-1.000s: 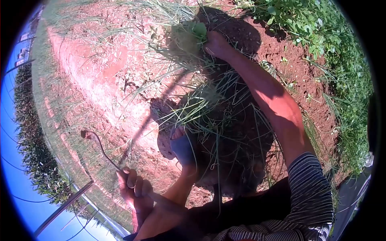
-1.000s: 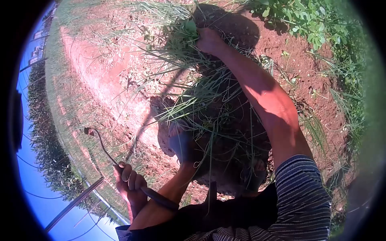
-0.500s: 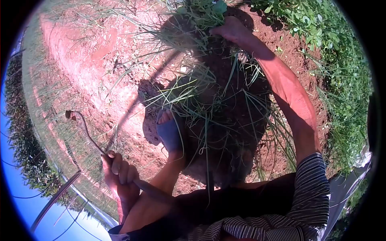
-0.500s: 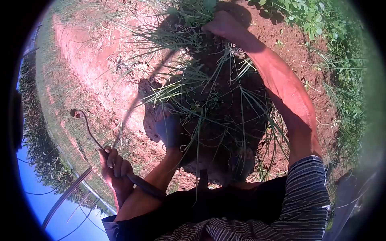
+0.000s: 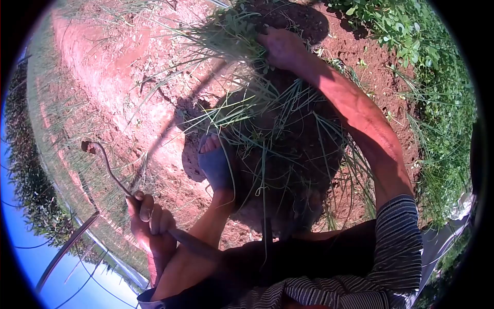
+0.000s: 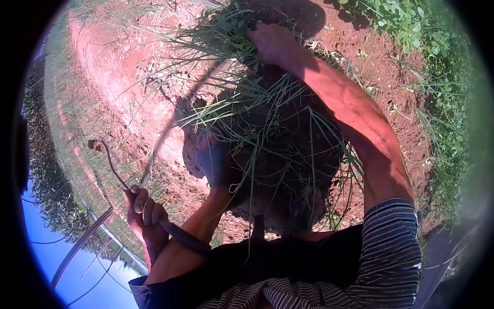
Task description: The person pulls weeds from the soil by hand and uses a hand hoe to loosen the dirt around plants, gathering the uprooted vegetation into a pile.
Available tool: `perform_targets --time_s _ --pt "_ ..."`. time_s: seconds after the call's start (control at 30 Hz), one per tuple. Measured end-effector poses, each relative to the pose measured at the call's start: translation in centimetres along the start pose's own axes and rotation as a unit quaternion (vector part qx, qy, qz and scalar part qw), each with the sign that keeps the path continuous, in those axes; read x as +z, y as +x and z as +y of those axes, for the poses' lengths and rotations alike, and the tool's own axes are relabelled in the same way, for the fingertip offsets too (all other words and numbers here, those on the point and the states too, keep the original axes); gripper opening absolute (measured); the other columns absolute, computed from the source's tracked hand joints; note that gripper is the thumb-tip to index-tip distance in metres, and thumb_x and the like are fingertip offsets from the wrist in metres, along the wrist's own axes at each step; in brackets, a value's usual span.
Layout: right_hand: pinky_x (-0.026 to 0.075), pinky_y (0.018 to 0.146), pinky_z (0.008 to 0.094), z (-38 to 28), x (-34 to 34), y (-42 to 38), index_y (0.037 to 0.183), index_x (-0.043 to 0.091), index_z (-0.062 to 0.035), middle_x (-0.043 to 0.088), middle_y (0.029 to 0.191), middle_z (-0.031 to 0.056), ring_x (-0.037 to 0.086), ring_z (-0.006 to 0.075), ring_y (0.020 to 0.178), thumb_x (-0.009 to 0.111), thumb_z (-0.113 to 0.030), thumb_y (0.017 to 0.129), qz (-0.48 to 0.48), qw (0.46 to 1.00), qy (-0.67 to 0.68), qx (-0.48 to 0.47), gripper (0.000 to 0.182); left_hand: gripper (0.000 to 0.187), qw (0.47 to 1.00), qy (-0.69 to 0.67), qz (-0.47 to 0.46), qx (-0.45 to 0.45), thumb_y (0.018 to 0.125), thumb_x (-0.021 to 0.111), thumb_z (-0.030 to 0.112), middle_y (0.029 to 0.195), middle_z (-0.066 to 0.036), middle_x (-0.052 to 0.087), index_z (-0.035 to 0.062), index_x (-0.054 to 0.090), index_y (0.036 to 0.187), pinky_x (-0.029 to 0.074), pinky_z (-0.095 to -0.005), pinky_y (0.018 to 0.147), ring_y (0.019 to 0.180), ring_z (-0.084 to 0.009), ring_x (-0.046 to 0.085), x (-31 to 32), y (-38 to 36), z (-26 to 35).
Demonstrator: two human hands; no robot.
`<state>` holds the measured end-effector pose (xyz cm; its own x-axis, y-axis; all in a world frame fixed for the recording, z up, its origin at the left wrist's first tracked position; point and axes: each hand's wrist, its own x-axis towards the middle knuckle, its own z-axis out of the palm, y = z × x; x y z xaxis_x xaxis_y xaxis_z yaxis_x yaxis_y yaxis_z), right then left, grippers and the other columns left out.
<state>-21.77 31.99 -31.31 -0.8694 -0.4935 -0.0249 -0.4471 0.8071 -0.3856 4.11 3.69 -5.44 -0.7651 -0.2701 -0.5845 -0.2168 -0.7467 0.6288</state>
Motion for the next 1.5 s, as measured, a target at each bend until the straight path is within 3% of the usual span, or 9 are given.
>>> perform_targets --time_s 0.3,0.4,0.47,0.7,1.0,1.17,1.3,1.4,1.5 --pt "0.054 0.060 0.0411 1.9 2.5 1.5 0.095 0.058 -0.0030 0.060 0.080 0.0178 0.065 0.0329 0.071 0.059 -0.010 0.072 0.101 0.990 -0.023 -0.098 0.025 0.031 1.000 -0.004 -0.017 -0.010 0.102 0.035 0.029 0.065 0.000 0.041 0.0005 0.048 0.104 0.024 -0.0219 0.034 0.038 -0.0058 0.028 0.8 0.1 -0.3" --pt "0.053 0.064 0.0416 5.7 -0.1 2.3 0.097 0.059 -0.0023 0.062 0.079 0.0184 0.065 0.0326 0.072 0.062 -0.014 0.072 0.168 0.986 -0.021 0.003 0.028 0.031 1.000 -0.021 0.004 -0.008 0.102 0.034 0.029 0.064 -0.001 0.042 0.0012 0.049 0.104 0.025 -0.0233 0.035 0.038 -0.0071 0.028 0.7 0.0 -0.1" --pt "0.045 0.043 0.0349 8.6 -2.3 3.1 0.089 0.064 -0.0039 0.063 0.071 0.0080 0.055 0.0187 0.047 0.054 -0.017 0.087 0.114 0.968 0.110 0.193 0.016 0.032 0.999 -0.038 0.025 -0.009 0.102 0.034 0.030 0.064 -0.001 0.042 0.0017 0.049 0.104 0.026 -0.0249 0.035 0.037 -0.0085 0.029 0.2 -0.4 0.1" --pt "0.053 0.070 0.0413 6.3 -5.1 1.8 0.099 0.060 -0.0023 0.064 0.080 0.0194 0.065 0.0343 0.080 0.071 -0.019 0.068 -0.021 0.986 0.148 0.072 0.036 0.032 1.000 -0.019 0.008 -0.014 0.102 0.034 0.030 0.064 -0.001 0.042 0.0019 0.050 0.104 0.025 -0.0242 0.035 0.037 -0.0079 0.028 0.3 0.0 0.3" --pt "0.052 0.068 0.0456 3.6 -2.1 -2.5 0.092 0.061 -0.0006 0.063 0.078 0.0205 0.064 0.0374 0.078 0.059 0.000 0.066 -0.161 0.986 -0.020 -0.035 0.026 0.030 1.000 -0.018 0.005 -0.011 0.101 0.036 0.030 0.065 0.000 0.042 0.0021 0.048 0.106 0.025 -0.0228 0.036 0.040 -0.0071 0.029 0.2 -0.6 0.0" --pt "0.051 0.059 0.0434 8.9 -3.2 -0.5 0.089 0.061 -0.0041 0.062 0.070 0.0181 0.063 0.0348 0.066 0.058 -0.009 0.070 0.164 0.986 -0.030 0.002 0.020 0.029 1.000 -0.010 -0.005 0.011 0.101 0.036 0.029 0.067 0.000 0.042 0.0021 0.046 0.106 0.026 -0.0220 0.036 0.040 -0.0065 0.029 -0.2 -1.0 0.0" --pt "0.050 0.054 0.0358 7.2 -11.4 -0.7 0.082 0.060 -0.0051 0.058 0.061 0.0119 0.063 0.0256 0.058 0.058 -0.016 0.075 0.070 0.956 0.255 0.125 0.013 0.032 0.999 -0.020 -0.007 0.028 0.101 0.037 0.030 0.067 -0.001 0.041 -0.0004 0.046 0.105 0.025 -0.0217 0.035 0.041 -0.0061 0.028 -0.7 -1.1 0.1" --pt "0.053 0.063 0.0383 14.3 -6.5 1.5 0.089 0.061 -0.0025 0.063 0.073 0.0163 0.065 0.0311 0.070 0.063 -0.017 0.072 -0.047 0.978 0.201 -0.027 0.023 0.032 1.000 -0.011 -0.001 0.029 0.101 0.038 0.031 0.066 0.000 0.041 -0.0001 0.046 0.105 0.025 -0.0216 0.034 0.041 -0.0060 0.028 -0.7 -1.0 0.2" --pt "0.053 0.067 0.0413 10.1 -2.9 2.5 0.090 0.064 -0.0022 0.065 0.080 0.0190 0.065 0.0351 0.077 0.063 -0.015 0.069 0.030 0.997 -0.005 0.067 0.025 0.030 0.999 -0.002 0.035 0.026 0.101 0.039 0.032 0.065 0.001 0.040 0.0035 0.047 0.104 0.023 -0.0210 0.033 0.038 -0.0049 0.027 -0.3 -1.0 0.4"
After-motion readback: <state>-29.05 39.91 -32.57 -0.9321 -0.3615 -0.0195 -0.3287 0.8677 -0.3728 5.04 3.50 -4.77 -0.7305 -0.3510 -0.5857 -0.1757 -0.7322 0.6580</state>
